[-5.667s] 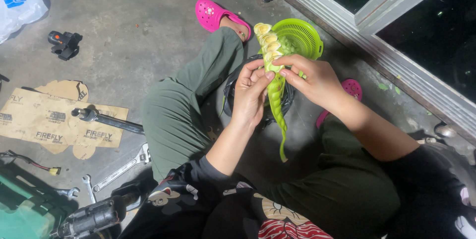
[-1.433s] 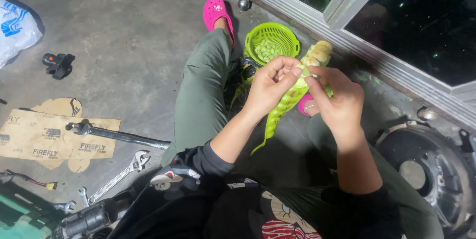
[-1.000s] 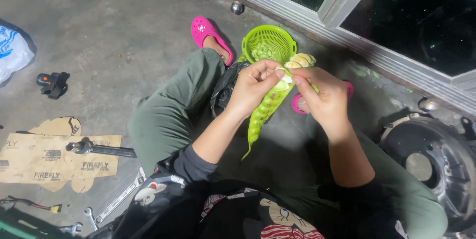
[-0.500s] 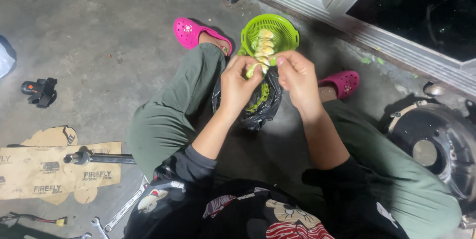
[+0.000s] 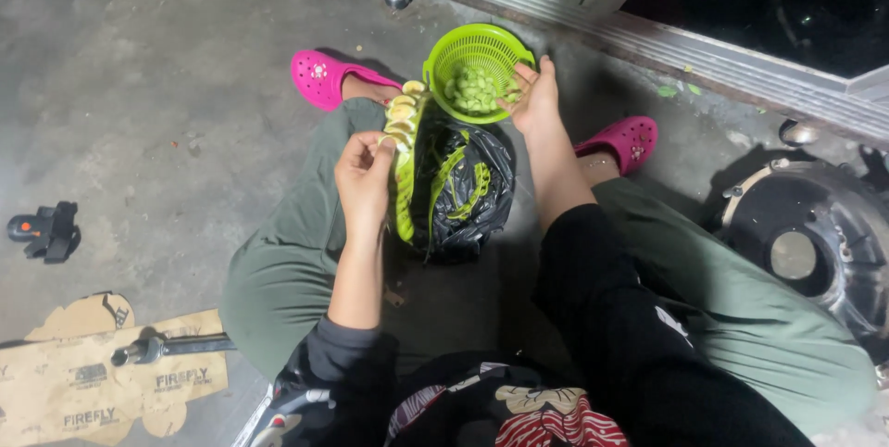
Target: The person is shelling green pods, which appear to be stink beans (petai), removing the seeds and placing them in a colander.
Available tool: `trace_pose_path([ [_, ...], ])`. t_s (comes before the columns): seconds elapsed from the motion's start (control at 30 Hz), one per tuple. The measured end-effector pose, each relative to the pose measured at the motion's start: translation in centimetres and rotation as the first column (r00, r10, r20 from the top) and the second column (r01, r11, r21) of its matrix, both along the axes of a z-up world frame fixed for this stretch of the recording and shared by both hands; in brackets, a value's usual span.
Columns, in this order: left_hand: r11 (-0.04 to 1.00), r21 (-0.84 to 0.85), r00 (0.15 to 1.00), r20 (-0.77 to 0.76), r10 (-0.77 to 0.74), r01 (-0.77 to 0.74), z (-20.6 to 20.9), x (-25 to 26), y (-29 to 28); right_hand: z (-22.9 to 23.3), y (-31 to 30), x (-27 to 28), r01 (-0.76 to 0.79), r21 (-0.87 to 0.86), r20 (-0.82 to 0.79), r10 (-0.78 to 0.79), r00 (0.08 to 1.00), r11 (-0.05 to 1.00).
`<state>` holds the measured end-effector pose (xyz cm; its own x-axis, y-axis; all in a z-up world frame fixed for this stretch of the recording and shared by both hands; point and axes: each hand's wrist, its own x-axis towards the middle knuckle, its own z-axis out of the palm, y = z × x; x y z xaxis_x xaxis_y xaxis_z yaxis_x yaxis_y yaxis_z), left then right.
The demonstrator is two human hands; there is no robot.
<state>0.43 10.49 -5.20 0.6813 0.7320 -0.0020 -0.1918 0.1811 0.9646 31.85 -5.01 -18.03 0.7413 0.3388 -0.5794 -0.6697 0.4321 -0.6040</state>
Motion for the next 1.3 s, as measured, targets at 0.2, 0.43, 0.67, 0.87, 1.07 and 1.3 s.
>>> trace_pose_path([
  [0.2,0.997,-0.074,0.999,-0.041,-0.004,0.001,-1.4,0.1,0.5,-4.6,2.0,2.5,-0.110,-0.197,0.112,0.134,0.985,0.974],
  [0.43,0.987,-0.160,0.999,-0.046,-0.003,-0.004,-1.1,0.5,0.9,-12.0,-1.0,1.4,0.404,-0.534,0.549,-0.058,0.834,0.743],
  [0.67,0.979,-0.199,0.999,-0.009,0.041,-0.042,-1.6,0.6,1.5,-12.0,-2.1,-0.8,-0.112,-0.721,0.070,0.232,0.970,0.684],
  [0.87,0.976,-0.213,0.999,0.014,0.042,-0.038,-0.9,0.2,1.6,-16.1,-6.5,2.0,-0.079,-0.588,0.123,0.186,0.975,0.805],
  [1.07,0.979,-0.199,0.997,0.059,0.048,-0.035,-0.1,0.1,1.5,-14.4,-12.7,-0.5,0.059,-0.492,0.075,-0.025,0.997,0.869],
  [1.3,0.986,-0.143,0.978,0.175,0.116,-0.091,0.8,-1.1,3.2,-14.7,-8.0,-15.0,0.064,-0.927,0.326,0.711,0.623,0.370],
])
